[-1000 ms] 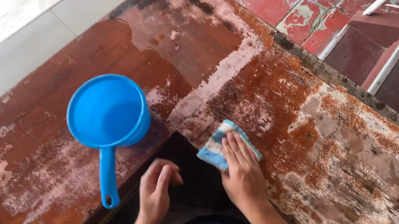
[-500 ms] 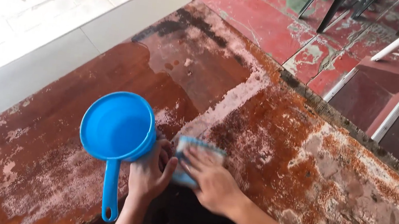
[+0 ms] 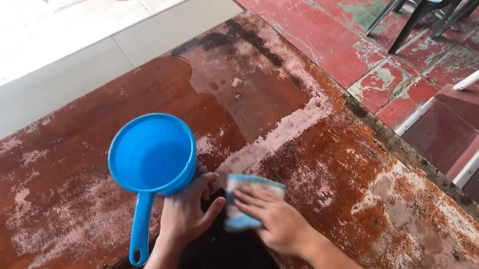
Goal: Cleaning a worn wooden counter using a cloth and water from a scoop.
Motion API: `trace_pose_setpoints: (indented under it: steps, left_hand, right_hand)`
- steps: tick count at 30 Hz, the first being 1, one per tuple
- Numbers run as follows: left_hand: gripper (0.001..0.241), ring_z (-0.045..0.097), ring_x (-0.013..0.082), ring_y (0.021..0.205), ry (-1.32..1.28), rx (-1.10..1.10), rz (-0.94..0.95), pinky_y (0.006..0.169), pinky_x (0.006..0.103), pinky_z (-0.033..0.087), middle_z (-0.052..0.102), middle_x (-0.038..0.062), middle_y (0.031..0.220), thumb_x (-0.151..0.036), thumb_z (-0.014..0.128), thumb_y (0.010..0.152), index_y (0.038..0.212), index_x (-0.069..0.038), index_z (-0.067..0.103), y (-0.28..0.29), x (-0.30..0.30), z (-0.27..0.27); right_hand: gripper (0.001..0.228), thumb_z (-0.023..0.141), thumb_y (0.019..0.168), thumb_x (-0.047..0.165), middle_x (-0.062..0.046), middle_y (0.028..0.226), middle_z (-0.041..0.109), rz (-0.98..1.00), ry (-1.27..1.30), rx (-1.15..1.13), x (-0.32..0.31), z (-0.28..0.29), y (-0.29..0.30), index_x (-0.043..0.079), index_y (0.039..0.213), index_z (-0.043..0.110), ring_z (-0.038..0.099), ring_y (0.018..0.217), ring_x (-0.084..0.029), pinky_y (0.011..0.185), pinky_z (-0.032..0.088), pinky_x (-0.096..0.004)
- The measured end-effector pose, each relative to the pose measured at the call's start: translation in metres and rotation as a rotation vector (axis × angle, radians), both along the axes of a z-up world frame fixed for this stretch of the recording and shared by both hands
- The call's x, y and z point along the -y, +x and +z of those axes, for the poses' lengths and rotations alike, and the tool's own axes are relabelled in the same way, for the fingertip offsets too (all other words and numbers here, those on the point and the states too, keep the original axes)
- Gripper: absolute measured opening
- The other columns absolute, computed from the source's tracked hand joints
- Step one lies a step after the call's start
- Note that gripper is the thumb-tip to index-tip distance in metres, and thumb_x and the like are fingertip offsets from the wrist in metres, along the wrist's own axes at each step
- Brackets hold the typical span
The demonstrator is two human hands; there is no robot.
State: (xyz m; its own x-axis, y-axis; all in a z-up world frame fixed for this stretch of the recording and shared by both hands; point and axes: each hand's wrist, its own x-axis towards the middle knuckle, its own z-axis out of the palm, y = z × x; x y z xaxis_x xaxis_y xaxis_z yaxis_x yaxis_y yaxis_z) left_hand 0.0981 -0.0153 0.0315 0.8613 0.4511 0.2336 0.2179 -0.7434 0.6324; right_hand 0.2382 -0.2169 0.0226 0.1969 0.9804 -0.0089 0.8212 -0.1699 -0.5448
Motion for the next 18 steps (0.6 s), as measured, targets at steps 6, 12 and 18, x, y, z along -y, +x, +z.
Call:
trace_pose_setpoints:
  steps: [6, 12, 18]
  left_hand:
    - [0.054, 0.066, 0.0245, 0.068, 0.043, -0.036, 0.002, 0.062, 0.0408, 0.051, 0.063, 0.004, 0.072, -0.047, 0.074, 0.080, 0.126, -0.019, 0.069, 0.007, 0.002, 0.007]
    - [0.045, 0.067, 0.0235, 0.070, 0.065, -0.001, -0.009, 0.064, 0.0403, 0.053, 0.066, 0.003, 0.077, -0.046, 0.071, 0.085, 0.121, -0.020, 0.071, 0.006, 0.003, -0.001]
    - [0.045, 0.068, 0.0250, 0.070, 0.082, -0.093, 0.028, 0.064, 0.0416, 0.054, 0.068, 0.005, 0.077, -0.049, 0.071, 0.083, 0.119, -0.022, 0.072, 0.010, 0.006, 0.010]
  right_hand:
    - [0.083, 0.044, 0.070, -0.011, -0.007, 0.165, 0.035, -0.241, -0.070, 0.085, 0.003, -0.029, 0.043, 0.014, 0.149, 0.048, 0.026, 0.155, -0.016, 0.130, 0.012, -0.037]
    - [0.074, 0.050, 0.076, -0.007, -0.010, 0.163, 0.033, -0.096, 0.031, 0.031, -0.017, -0.002, 0.009, 0.007, 0.149, 0.046, 0.024, 0.154, -0.023, 0.126, 0.010, -0.043]
    - [0.074, 0.041, 0.078, -0.014, -0.002, 0.162, 0.043, -0.165, 0.013, 0.037, 0.040, -0.010, 0.039, 0.015, 0.144, 0.056, 0.031, 0.156, -0.017, 0.126, 0.017, -0.037]
